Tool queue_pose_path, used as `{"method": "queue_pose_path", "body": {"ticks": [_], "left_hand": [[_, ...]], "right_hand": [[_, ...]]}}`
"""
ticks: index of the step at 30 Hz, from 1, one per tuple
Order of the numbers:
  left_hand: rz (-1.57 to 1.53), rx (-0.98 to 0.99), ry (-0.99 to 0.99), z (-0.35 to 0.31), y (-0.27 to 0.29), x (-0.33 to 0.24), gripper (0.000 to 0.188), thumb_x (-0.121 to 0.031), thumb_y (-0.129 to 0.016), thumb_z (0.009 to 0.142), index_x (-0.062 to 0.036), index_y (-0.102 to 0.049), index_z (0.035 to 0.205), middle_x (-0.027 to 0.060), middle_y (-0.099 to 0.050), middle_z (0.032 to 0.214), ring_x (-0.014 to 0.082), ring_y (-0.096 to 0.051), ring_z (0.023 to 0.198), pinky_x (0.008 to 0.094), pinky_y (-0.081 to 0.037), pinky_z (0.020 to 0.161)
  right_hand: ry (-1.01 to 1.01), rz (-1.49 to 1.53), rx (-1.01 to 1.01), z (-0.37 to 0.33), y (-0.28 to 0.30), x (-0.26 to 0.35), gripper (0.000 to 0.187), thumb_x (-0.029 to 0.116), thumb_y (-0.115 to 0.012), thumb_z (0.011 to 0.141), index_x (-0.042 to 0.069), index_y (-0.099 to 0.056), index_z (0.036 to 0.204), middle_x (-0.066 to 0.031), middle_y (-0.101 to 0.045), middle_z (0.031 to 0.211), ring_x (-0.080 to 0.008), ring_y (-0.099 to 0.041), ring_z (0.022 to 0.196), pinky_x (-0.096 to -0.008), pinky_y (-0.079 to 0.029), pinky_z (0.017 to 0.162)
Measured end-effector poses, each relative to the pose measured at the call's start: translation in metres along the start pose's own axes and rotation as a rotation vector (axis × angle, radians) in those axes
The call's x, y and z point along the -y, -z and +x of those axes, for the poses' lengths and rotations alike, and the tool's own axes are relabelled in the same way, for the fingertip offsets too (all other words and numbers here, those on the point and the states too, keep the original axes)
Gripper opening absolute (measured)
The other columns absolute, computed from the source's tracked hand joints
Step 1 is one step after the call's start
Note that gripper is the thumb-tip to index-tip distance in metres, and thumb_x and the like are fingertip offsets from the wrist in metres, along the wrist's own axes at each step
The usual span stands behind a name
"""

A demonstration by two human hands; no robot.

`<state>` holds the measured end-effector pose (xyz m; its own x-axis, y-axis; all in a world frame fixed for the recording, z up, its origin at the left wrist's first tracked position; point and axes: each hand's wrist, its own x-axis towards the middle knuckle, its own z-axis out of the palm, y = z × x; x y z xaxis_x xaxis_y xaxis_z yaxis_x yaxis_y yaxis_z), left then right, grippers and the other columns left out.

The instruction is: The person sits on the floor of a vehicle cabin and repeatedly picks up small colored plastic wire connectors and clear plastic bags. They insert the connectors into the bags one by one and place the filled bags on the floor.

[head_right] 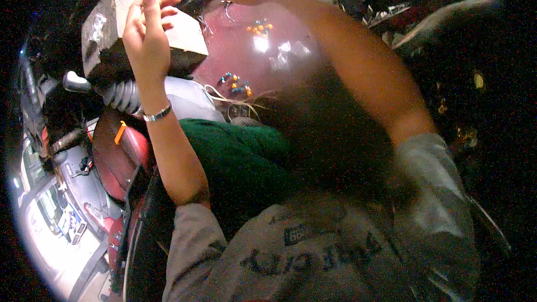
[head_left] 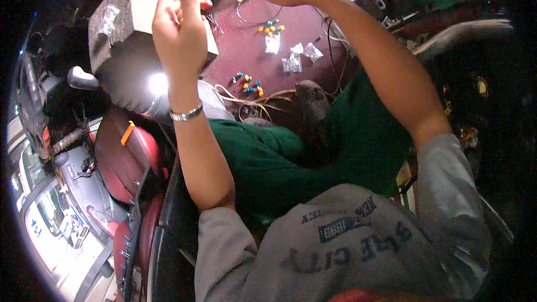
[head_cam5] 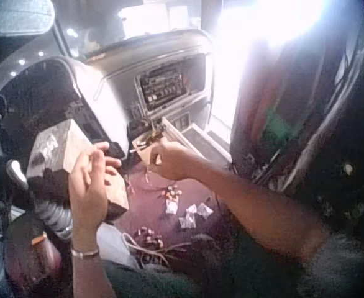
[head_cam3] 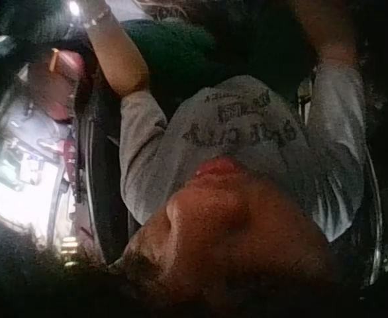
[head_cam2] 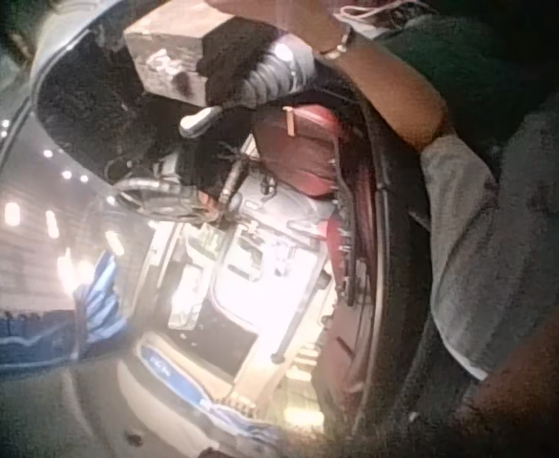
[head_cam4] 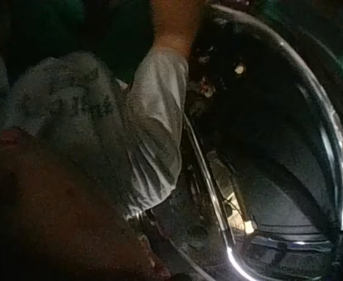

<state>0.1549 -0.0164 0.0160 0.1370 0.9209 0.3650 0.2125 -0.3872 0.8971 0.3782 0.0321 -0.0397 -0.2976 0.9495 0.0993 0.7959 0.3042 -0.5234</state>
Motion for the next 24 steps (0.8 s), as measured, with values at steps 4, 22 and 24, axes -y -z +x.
{"method": "queue_pose_path", "body": {"ticks": [4, 22, 24], "left_hand": [[0.079, 0.037, 0.027, -0.002, 0.004, 0.006, 0.038, -0.034, -0.057, 0.107, -0.0019, -0.064, 0.127, 0.0097, -0.076, 0.104, 0.0098, -0.067, 0.084, 0.0229, -0.051, 0.071], [0.209, -0.047, -0.087, -0.003, 0.017, -0.004, 0.033, -0.023, -0.064, 0.101, 0.001, -0.064, 0.123, 0.014, -0.073, 0.101, 0.0184, -0.069, 0.086, 0.0305, -0.054, 0.079], [0.13, -0.011, -0.069, 0.006, 0.006, 0.005, 0.033, -0.023, -0.066, 0.101, 0.0001, -0.065, 0.125, 0.0115, -0.072, 0.103, 0.0163, -0.068, 0.087, 0.0288, -0.054, 0.079]], "right_hand": [[-0.052, -0.148, 0.366, 0.008, -0.154, -0.046, 0.029, 0.032, -0.078, 0.078, 0.006, -0.078, 0.092, -0.0186, -0.076, 0.09, -0.0344, -0.075, 0.085, -0.0437, -0.06, 0.071], [-0.021, 0.215, 0.364, -0.072, -0.307, -0.005, 0.039, 0.026, -0.069, 0.087, 0.002, -0.062, 0.116, -0.024, -0.071, 0.104, -0.0437, -0.069, 0.099, -0.0516, -0.056, 0.084], [-0.015, 0.132, 0.287, -0.011, -0.234, -0.033, 0.039, 0.029, -0.065, 0.09, 0.0, -0.061, 0.116, -0.0254, -0.07, 0.108, -0.0412, -0.069, 0.1, -0.0497, -0.055, 0.085]]}}
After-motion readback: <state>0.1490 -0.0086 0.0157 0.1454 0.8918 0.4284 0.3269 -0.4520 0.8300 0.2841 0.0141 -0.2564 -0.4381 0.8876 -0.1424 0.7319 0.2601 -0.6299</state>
